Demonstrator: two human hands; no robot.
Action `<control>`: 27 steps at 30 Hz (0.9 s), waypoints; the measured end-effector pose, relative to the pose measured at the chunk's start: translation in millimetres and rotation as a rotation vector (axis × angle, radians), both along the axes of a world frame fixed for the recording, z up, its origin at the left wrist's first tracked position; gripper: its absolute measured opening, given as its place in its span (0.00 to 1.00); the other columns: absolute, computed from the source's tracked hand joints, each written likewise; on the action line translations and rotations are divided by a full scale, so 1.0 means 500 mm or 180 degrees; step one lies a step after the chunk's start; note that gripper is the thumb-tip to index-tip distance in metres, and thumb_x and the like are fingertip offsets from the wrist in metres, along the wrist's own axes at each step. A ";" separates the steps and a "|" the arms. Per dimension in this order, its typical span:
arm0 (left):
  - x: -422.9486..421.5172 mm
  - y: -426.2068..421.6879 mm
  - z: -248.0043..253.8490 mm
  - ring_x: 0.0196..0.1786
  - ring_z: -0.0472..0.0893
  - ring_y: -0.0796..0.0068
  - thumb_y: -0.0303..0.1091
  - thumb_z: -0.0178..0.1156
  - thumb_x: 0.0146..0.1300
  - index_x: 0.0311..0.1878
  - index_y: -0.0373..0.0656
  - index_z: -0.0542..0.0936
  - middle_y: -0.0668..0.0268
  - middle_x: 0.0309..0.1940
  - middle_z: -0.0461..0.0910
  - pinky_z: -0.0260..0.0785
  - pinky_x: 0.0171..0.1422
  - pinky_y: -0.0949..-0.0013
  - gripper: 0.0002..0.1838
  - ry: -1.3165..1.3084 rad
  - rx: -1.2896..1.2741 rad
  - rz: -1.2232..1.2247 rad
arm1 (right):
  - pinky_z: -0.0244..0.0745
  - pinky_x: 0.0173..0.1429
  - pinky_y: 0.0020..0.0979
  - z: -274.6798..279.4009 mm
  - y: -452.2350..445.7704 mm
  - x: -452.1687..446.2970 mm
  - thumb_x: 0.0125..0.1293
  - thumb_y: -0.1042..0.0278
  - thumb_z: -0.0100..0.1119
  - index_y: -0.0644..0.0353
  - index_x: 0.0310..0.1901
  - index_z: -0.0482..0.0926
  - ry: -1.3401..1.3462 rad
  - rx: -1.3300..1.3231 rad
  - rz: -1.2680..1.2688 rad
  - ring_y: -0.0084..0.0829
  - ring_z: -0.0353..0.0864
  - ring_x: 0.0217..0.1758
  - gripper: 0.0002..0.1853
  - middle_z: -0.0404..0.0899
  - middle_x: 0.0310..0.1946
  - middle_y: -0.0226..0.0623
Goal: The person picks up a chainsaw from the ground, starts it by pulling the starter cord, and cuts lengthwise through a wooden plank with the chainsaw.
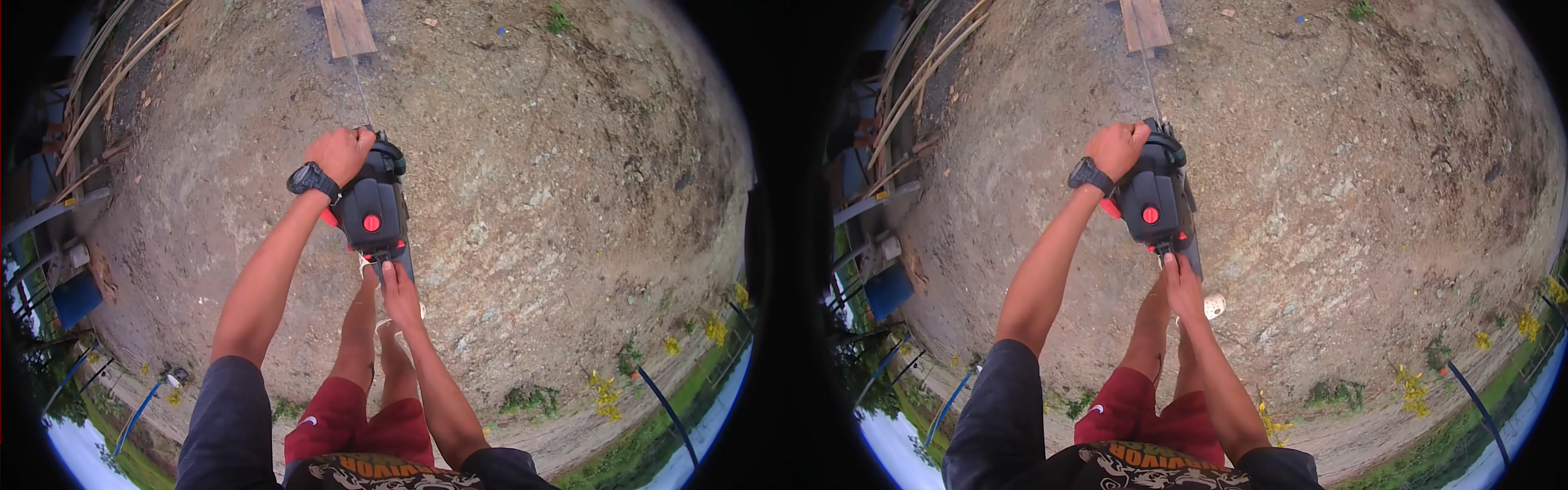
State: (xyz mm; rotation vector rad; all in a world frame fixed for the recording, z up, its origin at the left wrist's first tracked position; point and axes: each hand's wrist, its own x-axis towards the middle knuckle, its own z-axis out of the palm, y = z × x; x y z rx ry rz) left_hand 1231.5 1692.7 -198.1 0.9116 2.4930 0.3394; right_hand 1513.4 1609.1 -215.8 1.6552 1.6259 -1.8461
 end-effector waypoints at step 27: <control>-0.070 0.046 0.005 0.37 0.85 0.37 0.53 0.49 0.71 0.30 0.38 0.88 0.42 0.29 0.84 0.79 0.48 0.44 0.29 0.0174 -0.0026 0.0002 | 0.74 0.55 0.50 -0.001 0.041 -0.078 0.81 0.40 0.43 0.62 0.60 0.77 0.0044 0.0028 0.0019 0.61 0.83 0.50 0.30 0.84 0.41 0.58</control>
